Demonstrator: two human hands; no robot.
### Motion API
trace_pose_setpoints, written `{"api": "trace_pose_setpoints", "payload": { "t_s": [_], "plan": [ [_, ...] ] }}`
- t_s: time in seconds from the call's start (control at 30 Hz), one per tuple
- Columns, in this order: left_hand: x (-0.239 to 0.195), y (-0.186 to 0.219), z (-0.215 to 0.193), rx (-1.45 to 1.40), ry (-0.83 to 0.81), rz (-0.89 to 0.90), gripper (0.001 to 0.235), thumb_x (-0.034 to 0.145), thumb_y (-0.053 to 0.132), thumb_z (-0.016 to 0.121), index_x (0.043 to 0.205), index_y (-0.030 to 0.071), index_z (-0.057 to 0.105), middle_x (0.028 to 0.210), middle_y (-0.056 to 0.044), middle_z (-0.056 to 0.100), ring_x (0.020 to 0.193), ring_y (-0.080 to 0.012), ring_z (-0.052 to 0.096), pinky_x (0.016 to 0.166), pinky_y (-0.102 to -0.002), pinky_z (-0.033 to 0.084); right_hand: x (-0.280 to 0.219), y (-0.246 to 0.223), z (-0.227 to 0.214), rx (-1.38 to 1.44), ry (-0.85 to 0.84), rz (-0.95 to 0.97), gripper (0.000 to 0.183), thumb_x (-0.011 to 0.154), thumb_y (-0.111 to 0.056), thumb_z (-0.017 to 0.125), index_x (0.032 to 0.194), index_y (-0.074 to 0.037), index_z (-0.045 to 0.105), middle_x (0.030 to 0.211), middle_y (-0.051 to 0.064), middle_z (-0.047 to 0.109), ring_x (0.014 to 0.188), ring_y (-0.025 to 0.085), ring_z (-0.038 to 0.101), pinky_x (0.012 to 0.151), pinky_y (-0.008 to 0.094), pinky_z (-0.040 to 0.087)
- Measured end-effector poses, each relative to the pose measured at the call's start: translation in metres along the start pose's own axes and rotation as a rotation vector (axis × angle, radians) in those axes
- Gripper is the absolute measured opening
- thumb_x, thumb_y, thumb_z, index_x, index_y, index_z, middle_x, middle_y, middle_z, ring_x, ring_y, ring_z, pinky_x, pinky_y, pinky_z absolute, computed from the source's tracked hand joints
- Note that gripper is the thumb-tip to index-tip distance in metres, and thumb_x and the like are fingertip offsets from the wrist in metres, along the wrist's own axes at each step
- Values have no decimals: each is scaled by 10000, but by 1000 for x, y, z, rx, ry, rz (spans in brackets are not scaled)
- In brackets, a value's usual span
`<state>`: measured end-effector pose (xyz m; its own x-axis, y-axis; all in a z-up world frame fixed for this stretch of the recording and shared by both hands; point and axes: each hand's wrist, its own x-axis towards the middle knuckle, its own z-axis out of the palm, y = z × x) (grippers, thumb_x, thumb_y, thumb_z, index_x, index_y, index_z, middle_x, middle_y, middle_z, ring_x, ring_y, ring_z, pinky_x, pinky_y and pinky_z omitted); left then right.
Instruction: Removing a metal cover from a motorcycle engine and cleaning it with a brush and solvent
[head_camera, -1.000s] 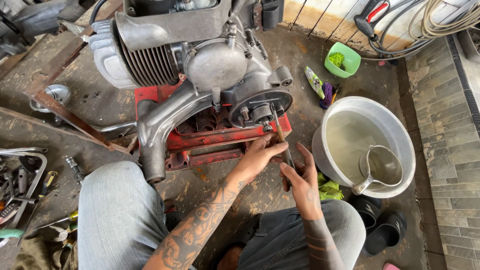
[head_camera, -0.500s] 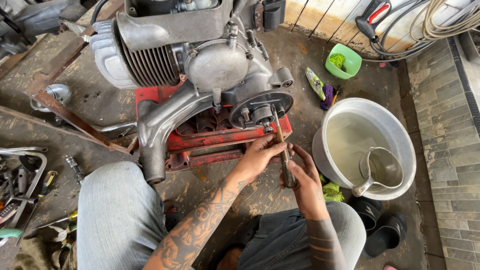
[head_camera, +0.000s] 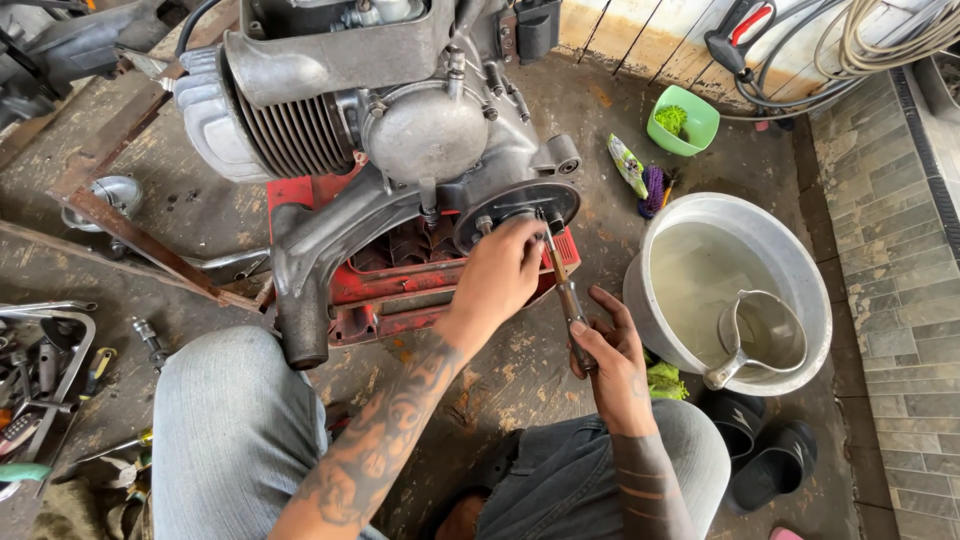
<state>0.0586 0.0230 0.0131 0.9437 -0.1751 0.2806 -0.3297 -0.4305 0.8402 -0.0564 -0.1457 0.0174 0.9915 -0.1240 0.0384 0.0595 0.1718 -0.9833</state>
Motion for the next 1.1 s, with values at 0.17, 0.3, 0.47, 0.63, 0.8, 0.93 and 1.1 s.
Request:
{"api": "trace_pose_setpoints", "payload": {
  "t_s": [0.17,0.3,0.47,0.63,0.8,0.93,1.1],
  "plan": [
    [51,-7,4,757,194,630,239,774,162,702,1008,143,661,922,-34,563,906,-259,595,763,-409,471,-1,2,2,35,8,12,579,901,19,677,1428,55,439,759,170,545,516,204,469,420,307,336],
    [63,-5,2,1036,152,877,82,775,41,677,819,101,710,836,-63,564,808,-263,511,754,-437,404,1,-1,-2,47,42,10,595,885,6,705,1423,37,453,775,137,552,553,192,486,426,293,313],
    [78,-7,-2,1213,20,1014,141,830,51,634,760,153,702,853,-35,579,764,-232,496,676,-406,351,1,-3,-5,41,50,20,593,884,-4,711,1418,34,455,782,128,564,565,185,495,430,286,302],
    [83,-7,0,1344,-72,1089,158,859,84,620,796,178,730,903,-28,611,771,-228,540,630,-398,385,3,-2,-7,31,62,18,587,880,-13,705,1416,29,468,769,130,579,591,199,541,421,267,307],
    [84,-4,-9,1375,-157,1140,160,885,84,617,799,161,728,883,-39,607,772,-246,548,633,-406,400,3,-5,-7,41,52,21,587,882,0,699,1418,31,463,740,128,562,569,191,512,417,272,301],
    [91,-8,-4,1381,-227,1139,192,897,69,592,799,169,723,889,-36,621,778,-250,566,627,-416,415,3,-6,-13,41,40,34,585,884,3,692,1421,34,462,735,132,553,586,207,526,424,275,300],
    [96,-11,5,1389,-255,1145,229,906,55,570,770,183,702,868,-21,614,756,-236,573,630,-412,420,2,-13,-16,29,26,45,580,884,1,691,1419,36,469,728,130,558,602,212,546,423,269,303]
  ]
}}
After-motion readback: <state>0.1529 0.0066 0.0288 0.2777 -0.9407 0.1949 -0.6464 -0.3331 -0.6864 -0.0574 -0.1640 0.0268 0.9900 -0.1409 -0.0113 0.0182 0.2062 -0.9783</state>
